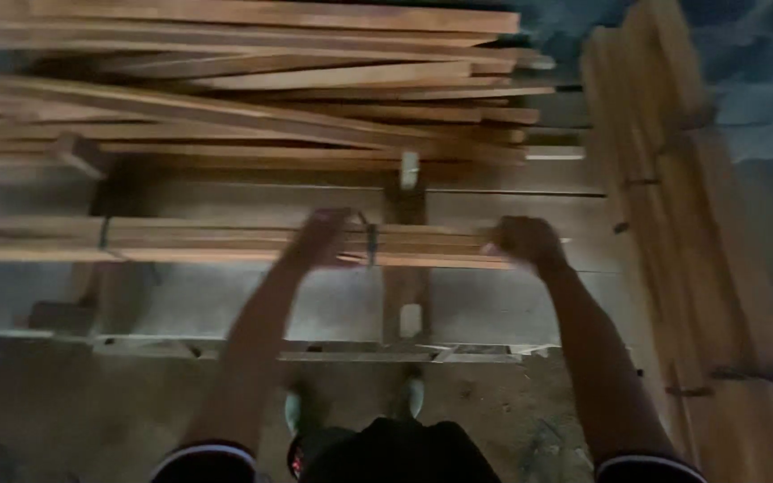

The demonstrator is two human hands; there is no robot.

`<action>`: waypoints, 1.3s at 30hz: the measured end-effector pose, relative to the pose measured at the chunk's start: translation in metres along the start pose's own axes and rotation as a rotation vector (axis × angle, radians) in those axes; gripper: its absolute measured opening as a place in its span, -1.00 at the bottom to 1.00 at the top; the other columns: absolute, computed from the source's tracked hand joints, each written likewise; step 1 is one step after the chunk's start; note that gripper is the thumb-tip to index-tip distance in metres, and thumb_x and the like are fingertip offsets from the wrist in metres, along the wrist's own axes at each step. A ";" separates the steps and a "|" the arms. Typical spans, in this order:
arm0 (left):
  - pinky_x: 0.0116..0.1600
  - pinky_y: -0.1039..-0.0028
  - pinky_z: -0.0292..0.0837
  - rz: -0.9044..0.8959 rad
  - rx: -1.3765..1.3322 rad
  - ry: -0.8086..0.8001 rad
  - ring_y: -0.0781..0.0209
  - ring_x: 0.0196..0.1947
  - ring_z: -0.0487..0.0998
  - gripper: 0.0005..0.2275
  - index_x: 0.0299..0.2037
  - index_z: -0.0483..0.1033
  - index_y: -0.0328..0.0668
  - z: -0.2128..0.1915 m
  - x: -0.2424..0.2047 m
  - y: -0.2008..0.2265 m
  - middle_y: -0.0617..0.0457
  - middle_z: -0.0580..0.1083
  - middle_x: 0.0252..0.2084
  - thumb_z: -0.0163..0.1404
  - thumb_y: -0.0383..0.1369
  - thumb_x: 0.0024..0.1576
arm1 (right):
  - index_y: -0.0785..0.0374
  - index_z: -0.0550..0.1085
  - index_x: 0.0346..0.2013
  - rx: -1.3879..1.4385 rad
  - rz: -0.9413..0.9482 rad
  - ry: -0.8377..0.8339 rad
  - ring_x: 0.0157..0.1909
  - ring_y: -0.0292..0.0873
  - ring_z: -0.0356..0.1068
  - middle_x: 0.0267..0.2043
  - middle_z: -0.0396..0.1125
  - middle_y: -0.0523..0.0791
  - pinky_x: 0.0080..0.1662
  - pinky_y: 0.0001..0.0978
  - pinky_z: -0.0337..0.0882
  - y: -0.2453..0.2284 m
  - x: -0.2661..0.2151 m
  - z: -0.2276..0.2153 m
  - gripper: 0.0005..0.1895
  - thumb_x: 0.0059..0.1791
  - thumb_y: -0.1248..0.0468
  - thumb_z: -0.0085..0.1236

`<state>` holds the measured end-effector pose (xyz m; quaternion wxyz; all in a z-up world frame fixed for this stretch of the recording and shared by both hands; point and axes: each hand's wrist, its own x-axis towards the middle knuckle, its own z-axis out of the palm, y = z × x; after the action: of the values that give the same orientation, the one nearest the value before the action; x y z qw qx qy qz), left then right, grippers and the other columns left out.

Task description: Bundling and organizing long wood strips in a woodworking shop using ties.

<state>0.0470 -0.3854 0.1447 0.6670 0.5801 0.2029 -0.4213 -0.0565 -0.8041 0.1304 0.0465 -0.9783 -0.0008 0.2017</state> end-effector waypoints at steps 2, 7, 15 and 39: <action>0.36 -0.08 0.24 0.790 1.632 0.230 -0.35 0.30 0.39 -0.08 0.40 0.23 -0.37 -0.077 -0.025 0.006 -0.41 0.40 0.28 0.34 0.04 -0.10 | 0.10 0.52 -0.05 0.008 0.230 0.211 0.04 0.07 0.55 -0.09 0.55 0.01 0.18 0.00 0.43 0.021 0.019 0.018 -0.62 0.11 0.01 -0.19; 0.35 0.14 0.19 0.909 1.987 0.681 0.03 0.23 0.42 -0.10 0.24 0.39 -0.07 -0.261 -0.002 -0.019 -0.04 0.45 0.16 0.15 0.37 -0.23 | -0.08 0.53 -0.07 -0.083 0.313 0.335 0.13 -0.09 0.49 -0.08 0.55 -0.20 0.23 -0.09 0.36 0.007 0.019 0.031 -0.66 0.14 -0.09 -0.16; 0.39 -0.01 0.12 0.973 1.800 0.714 0.04 0.25 0.40 -0.14 0.22 0.37 0.08 -0.282 0.003 -0.026 0.04 0.41 0.20 0.31 0.24 -0.30 | -0.23 0.58 0.14 -0.254 0.119 0.440 0.09 -0.13 0.56 0.07 0.56 -0.27 0.11 -0.22 0.50 -0.137 0.030 0.015 -0.61 0.07 -0.02 -0.05; 0.32 -0.03 0.26 0.854 1.854 0.409 -0.21 0.17 0.53 0.02 0.30 0.36 -0.11 -0.327 0.049 -0.001 -0.21 0.50 0.14 -0.05 0.54 -0.21 | 0.14 0.48 0.04 -0.008 -0.063 0.174 0.13 0.06 0.50 0.01 0.49 -0.02 0.14 -0.01 0.43 -0.367 0.104 0.017 -0.07 -0.30 -0.50 0.30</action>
<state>0.1446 -0.0927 0.0273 0.0061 0.9490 -0.3135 -0.0343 0.0387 -0.4348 0.1073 0.0486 -0.9918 -0.0283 0.1145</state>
